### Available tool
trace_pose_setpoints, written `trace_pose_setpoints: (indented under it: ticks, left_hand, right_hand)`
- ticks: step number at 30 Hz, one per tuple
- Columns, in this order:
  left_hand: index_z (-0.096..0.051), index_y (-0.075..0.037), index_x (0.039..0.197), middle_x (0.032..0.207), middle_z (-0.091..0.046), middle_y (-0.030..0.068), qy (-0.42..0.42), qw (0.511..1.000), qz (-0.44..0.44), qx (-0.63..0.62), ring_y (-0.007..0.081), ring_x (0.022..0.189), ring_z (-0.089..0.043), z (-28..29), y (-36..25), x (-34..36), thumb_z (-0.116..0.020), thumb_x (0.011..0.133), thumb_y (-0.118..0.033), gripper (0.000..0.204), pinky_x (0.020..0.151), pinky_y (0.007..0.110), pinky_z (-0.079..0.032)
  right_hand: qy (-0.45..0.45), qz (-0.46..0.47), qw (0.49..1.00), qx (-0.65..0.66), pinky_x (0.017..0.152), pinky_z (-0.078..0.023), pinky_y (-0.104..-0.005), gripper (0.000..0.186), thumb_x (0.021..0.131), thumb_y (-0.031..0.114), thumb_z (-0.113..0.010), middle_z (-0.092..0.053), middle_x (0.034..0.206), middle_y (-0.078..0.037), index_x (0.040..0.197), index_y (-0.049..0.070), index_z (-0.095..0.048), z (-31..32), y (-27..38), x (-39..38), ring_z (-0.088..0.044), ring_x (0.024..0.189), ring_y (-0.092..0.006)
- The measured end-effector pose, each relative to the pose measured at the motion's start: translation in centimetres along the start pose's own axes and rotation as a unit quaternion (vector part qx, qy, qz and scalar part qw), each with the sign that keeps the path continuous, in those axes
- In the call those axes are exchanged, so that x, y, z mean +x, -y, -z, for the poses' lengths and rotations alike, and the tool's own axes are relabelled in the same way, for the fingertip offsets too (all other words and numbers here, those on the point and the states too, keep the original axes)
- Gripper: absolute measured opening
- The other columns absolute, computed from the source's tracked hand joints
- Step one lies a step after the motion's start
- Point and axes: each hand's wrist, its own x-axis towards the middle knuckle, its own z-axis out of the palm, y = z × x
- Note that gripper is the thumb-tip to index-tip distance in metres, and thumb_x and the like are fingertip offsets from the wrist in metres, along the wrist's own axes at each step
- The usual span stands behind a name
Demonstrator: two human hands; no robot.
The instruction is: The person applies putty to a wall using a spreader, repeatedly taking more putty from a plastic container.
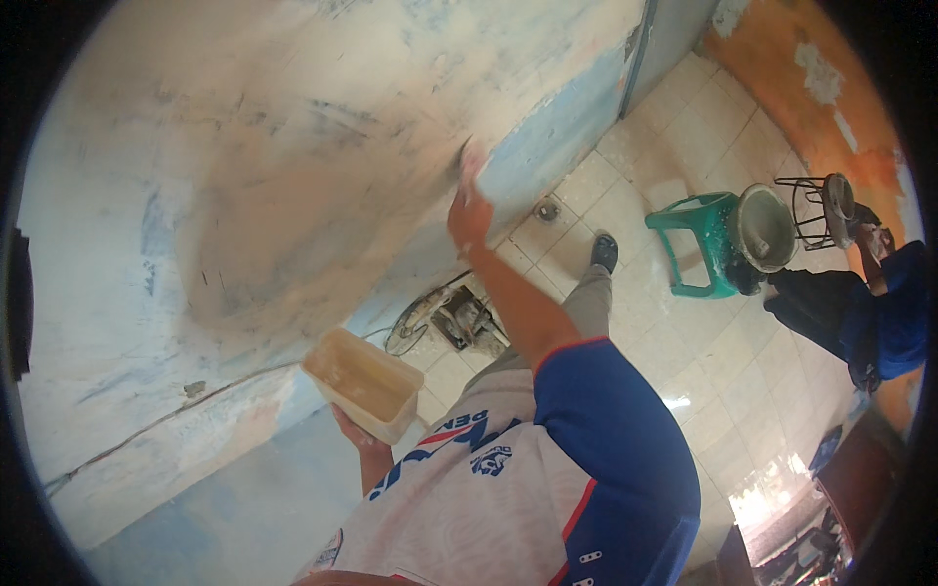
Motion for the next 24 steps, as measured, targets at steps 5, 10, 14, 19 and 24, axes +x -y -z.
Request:
trace_pose_setpoints:
  ticks: [5, 10, 14, 19, 24]
  left_hand:
    - [-0.033, -0.013, 0.150, 0.149, -0.043, 0.0119, -0.017, 1.000, 0.000, 0.002, 0.0340, 0.135, -0.044, 0.0, -0.4, -0.2, -0.041, 0.101, -0.050, 0.062, 0.112, 0.049, -0.037]
    - [-0.033, -0.013, 0.149, 0.148, -0.044, 0.0118, -0.044, 0.998, -0.011, -0.035, 0.0335, 0.134, -0.044, 2.6, 0.3, -1.8, -0.041, 0.102, -0.047, 0.059, 0.112, 0.050, -0.037]
    - [-0.034, -0.012, 0.148, 0.147, -0.045, 0.0124, -0.032, 0.998, -0.002, -0.049, 0.0333, 0.133, -0.044, 1.8, 0.5, -1.9, -0.041, 0.102, -0.046, 0.058, 0.111, 0.049, -0.038]
    - [-0.035, -0.012, 0.148, 0.146, -0.046, 0.0125, -0.038, 0.998, -0.025, -0.037, 0.0333, 0.132, -0.046, 1.3, 0.2, -1.5, -0.041, 0.102, -0.046, 0.057, 0.110, 0.048, -0.039]
    - [-0.034, -0.012, 0.148, 0.145, -0.046, 0.0124, -0.059, 0.997, -0.026, -0.051, 0.0330, 0.132, -0.046, 2.7, -0.6, -2.7, -0.041, 0.102, -0.046, 0.058, 0.110, 0.048, -0.039]
  right_hand:
    - [0.162, 0.070, 0.983, 0.057, 0.065, -0.047, -0.0477, 0.039, 0.096, 0.009, -0.051, -0.068, 0.098, -0.026, 0.133, 0.016, -0.061, 5.6, -1.6, -9.0, -0.068, 0.079, -0.0378]
    - [-0.030, -0.047, 0.998, 0.010, 0.081, -0.050, -0.0444, 0.039, 0.099, 0.014, -0.045, -0.066, 0.112, -0.021, 0.136, 0.005, -0.055, 9.1, 1.9, 7.5, -0.065, 0.094, -0.0377]
    - [-0.072, 0.084, 0.991, -0.069, 0.069, -0.052, -0.0458, 0.039, 0.094, 0.013, -0.054, -0.066, 0.104, -0.024, 0.131, 0.000, -0.058, 5.7, -0.7, 11.9, -0.066, 0.078, -0.0357]
    - [0.110, 0.148, 0.971, -0.151, 0.062, -0.052, -0.0457, 0.044, 0.091, 0.019, -0.061, -0.067, 0.083, -0.022, 0.132, 0.005, -0.057, -0.9, 1.5, -4.5, -0.065, 0.071, -0.0390]
    - [0.299, 0.174, 0.937, 0.047, 0.063, -0.050, -0.0474, 0.048, 0.090, 0.013, -0.058, -0.067, 0.084, -0.021, 0.138, 0.006, -0.052, 2.9, 2.2, -15.3, -0.065, 0.073, -0.0372]
